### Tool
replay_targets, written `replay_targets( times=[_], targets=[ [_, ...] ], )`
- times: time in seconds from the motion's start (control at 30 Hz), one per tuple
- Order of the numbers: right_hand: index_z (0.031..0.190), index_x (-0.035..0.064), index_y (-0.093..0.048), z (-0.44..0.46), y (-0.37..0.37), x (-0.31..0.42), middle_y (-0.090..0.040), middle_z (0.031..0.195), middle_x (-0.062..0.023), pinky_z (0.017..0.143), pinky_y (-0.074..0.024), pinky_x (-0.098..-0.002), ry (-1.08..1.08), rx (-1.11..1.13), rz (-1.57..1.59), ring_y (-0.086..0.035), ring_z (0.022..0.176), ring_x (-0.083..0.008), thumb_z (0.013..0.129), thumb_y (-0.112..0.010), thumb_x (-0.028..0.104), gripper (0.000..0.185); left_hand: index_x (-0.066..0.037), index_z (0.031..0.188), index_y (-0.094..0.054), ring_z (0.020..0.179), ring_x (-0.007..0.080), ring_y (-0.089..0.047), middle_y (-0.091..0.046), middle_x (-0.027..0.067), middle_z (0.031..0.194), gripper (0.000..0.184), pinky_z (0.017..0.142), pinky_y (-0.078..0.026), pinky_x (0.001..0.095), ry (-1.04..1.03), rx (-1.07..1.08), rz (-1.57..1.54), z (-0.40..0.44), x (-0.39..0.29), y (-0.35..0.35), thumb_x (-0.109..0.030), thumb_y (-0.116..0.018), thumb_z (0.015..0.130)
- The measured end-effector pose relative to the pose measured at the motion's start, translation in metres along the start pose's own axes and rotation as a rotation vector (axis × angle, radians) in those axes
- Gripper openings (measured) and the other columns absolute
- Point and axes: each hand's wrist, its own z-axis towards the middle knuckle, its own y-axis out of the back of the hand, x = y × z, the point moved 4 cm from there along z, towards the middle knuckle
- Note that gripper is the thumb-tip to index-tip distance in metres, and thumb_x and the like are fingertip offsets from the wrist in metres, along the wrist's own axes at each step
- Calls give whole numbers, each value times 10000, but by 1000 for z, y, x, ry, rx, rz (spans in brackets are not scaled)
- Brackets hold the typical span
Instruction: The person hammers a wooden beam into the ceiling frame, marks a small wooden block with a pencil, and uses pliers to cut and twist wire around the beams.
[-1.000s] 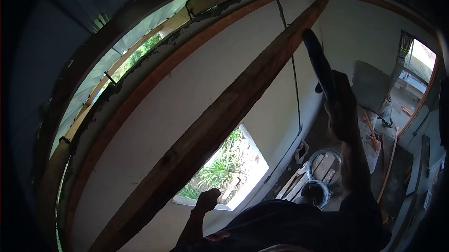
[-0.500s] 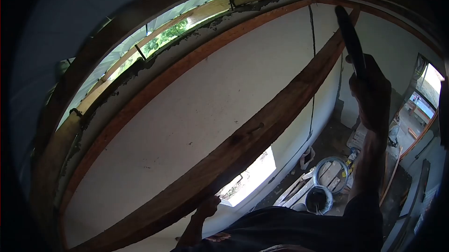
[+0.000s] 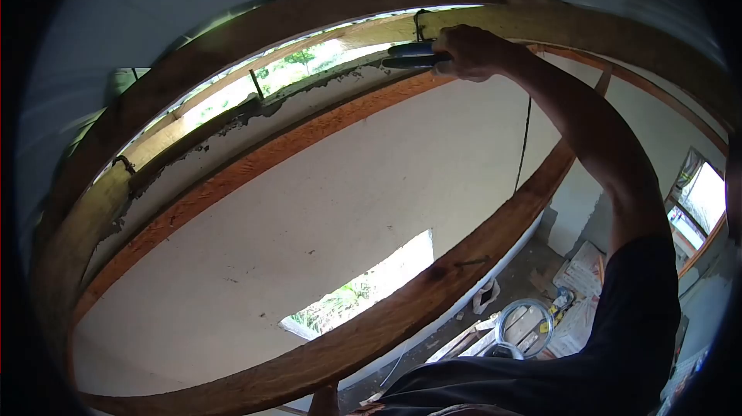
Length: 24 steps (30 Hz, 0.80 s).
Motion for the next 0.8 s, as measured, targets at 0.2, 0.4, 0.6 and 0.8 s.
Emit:
replay_targets(
  times=[0.2,0.4,0.6,0.8],
  targets=[
    [1153,138,-611,113,-41,8,-649,1028,-119,866,-459,-419,48,1,52,-595,1009,-286,878,-583,351,349,-40,871,-609,864,411,-604,-634,225,856,208,748,-469,492,365,-202,48,-60,15,-45,-236,-539,858],
    [1243,200,-572,172,-77,20,-640,1099,-113,922,-441,-418,51,6,65,-586,1059,-280,889,-540,394,405,-55,876,-602,801,340,-596,-615,149,813,201,661,-487,439,598,-293,120,-132,19,-92,-251,-555,866],
    [1348,240,-465,184,-87,22,-518,1305,-70,1060,-259,-528,-2,1,-74,-440,1241,-266,931,-424,450,468,-73,966,-599,867,148,-576,-586,21,963,180,615,-517,276,598,-171,535,-151,23,-124,-234,-601,886],
    [1242,72,-540,123,-42,84,-539,1232,-133,1010,-373,-431,387,-148,-249,-507,1151,-283,903,-521,291,403,-50,1097,-604,1060,369,-527,-606,183,1069,268,958,-368,482,154,-565,118,-55,-84,17,-173,-561,863]
  ],
)
